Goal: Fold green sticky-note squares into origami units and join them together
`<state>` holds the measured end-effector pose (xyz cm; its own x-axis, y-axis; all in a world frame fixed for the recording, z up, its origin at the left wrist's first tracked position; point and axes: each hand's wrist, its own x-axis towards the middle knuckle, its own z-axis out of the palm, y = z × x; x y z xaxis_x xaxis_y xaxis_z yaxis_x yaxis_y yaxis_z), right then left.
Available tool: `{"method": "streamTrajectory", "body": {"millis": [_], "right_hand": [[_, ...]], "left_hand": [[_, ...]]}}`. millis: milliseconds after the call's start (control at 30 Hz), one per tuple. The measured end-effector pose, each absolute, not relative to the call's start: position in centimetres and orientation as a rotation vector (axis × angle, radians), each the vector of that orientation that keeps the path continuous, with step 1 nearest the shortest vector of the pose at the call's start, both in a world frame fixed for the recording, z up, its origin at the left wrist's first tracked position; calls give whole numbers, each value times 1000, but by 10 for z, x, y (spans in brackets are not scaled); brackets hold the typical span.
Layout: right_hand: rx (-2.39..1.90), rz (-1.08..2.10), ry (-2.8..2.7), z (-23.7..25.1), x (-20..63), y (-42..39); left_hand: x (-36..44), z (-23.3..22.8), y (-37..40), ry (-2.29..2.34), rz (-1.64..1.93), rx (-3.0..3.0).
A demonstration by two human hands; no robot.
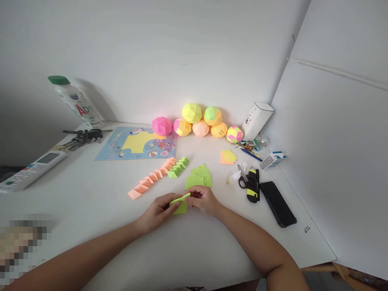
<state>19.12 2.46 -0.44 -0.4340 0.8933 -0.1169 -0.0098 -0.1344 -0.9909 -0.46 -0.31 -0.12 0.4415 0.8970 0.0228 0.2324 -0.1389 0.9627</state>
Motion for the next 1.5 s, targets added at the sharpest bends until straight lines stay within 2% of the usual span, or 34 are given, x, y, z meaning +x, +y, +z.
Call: {"method": "streamTrajectory", "body": {"millis": [1500], "right_hand": [[-959, 1688, -1385, 2, 190, 27]], "left_hand": [[-6, -4, -3, 1017, 737, 1787]]}}
